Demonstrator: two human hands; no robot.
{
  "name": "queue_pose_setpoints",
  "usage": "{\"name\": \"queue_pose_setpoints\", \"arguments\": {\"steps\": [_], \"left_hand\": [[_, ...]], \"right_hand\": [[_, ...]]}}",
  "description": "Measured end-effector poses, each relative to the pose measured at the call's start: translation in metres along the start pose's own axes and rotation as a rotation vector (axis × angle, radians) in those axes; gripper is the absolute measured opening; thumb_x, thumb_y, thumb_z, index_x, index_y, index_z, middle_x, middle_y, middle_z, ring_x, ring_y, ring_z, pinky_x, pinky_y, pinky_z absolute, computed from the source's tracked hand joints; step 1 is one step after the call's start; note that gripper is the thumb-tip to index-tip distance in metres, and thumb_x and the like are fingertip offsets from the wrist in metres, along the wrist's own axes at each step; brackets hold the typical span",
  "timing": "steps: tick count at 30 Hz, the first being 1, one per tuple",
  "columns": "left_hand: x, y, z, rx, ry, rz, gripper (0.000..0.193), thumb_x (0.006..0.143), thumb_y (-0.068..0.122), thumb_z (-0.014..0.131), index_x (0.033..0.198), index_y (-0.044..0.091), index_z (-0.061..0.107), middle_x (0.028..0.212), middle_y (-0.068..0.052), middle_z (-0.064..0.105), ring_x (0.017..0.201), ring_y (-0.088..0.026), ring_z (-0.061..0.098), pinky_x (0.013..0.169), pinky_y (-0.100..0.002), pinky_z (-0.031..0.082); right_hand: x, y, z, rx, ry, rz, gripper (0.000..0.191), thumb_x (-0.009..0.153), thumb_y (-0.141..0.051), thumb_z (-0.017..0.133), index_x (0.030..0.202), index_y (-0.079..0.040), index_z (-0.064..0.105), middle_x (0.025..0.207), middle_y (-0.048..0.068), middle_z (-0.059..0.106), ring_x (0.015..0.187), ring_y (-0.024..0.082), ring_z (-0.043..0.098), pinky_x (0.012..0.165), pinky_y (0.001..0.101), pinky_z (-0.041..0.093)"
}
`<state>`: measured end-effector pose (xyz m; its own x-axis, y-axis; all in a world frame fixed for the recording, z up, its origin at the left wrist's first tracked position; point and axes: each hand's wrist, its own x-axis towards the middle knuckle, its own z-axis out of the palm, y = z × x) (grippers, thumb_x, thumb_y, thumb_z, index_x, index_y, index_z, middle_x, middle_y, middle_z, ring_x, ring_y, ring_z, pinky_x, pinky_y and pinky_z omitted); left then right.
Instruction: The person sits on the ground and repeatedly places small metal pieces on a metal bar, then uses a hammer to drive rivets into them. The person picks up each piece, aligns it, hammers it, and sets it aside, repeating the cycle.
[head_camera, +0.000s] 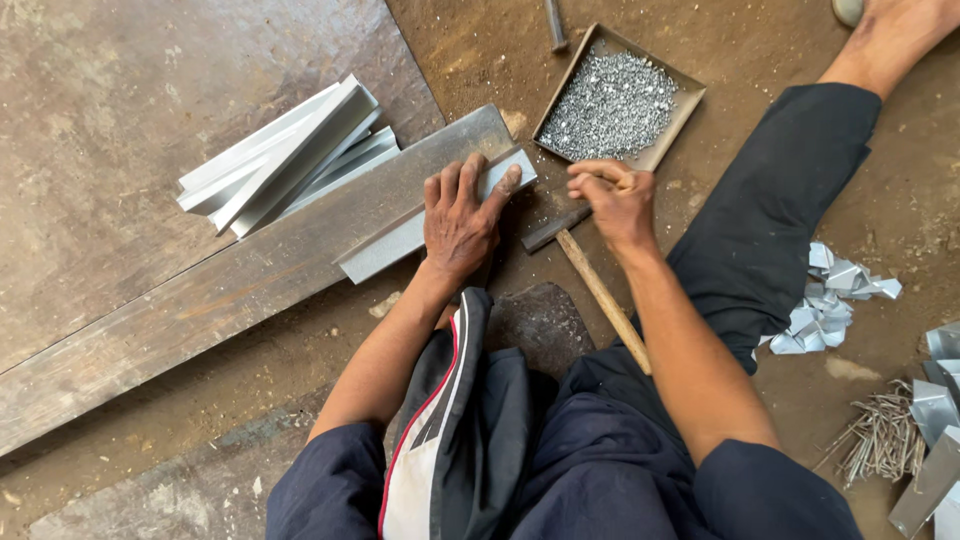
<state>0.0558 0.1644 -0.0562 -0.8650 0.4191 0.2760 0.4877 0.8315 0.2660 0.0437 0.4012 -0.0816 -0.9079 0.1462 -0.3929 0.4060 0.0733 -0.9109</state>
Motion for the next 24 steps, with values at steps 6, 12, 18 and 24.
{"name": "queue_pose_setpoints", "arguments": {"steps": [6, 12, 18, 24], "left_hand": [[0.003, -0.004, -0.003, -0.002, -0.006, 0.002, 0.052, 0.091, 0.015, 0.063, 0.142, 0.025, 0.063, 0.136, -0.014, 0.053, 0.120, -0.031, 0.053, 0.097, -0.043, 0.040], [-0.008, -0.005, -0.003, -0.048, -0.037, 0.069, 0.049, 0.095, 0.019, 0.061, 0.144, 0.024, 0.062, 0.135, -0.014, 0.054, 0.119, -0.030, 0.054, 0.097, -0.043, 0.040], [-0.024, -0.001, -0.007, -0.022, -0.045, 0.131, 0.049, 0.095, 0.019, 0.059, 0.144, 0.027, 0.063, 0.133, -0.013, 0.055, 0.118, -0.028, 0.055, 0.096, -0.042, 0.041], [-0.020, -0.001, -0.010, -0.035, -0.018, 0.115, 0.048, 0.096, 0.019, 0.060, 0.144, 0.025, 0.063, 0.134, -0.014, 0.055, 0.118, -0.029, 0.055, 0.097, -0.042, 0.041]], "right_hand": [[0.005, 0.007, 0.018, 0.269, -0.111, -0.031, 0.012, 0.090, 0.003, 0.073, 0.101, 0.008, 0.071, 0.097, 0.014, 0.074, 0.087, 0.018, 0.076, 0.080, 0.0295, 0.064], [0.018, 0.009, 0.018, 0.248, -0.217, -0.081, 0.012, 0.092, 0.002, 0.075, 0.103, 0.006, 0.073, 0.101, 0.011, 0.076, 0.090, 0.014, 0.074, 0.084, 0.0264, 0.062], [0.031, 0.004, 0.032, -0.057, -0.347, -0.255, 0.010, 0.093, 0.000, 0.076, 0.103, -0.002, 0.077, 0.101, 0.006, 0.077, 0.088, 0.010, 0.070, 0.080, 0.0227, 0.058], [0.031, -0.003, 0.033, -0.012, -0.378, -0.241, 0.019, 0.092, -0.002, 0.075, 0.110, -0.003, 0.075, 0.108, 0.005, 0.076, 0.092, 0.008, 0.070, 0.082, 0.0233, 0.058]]}}
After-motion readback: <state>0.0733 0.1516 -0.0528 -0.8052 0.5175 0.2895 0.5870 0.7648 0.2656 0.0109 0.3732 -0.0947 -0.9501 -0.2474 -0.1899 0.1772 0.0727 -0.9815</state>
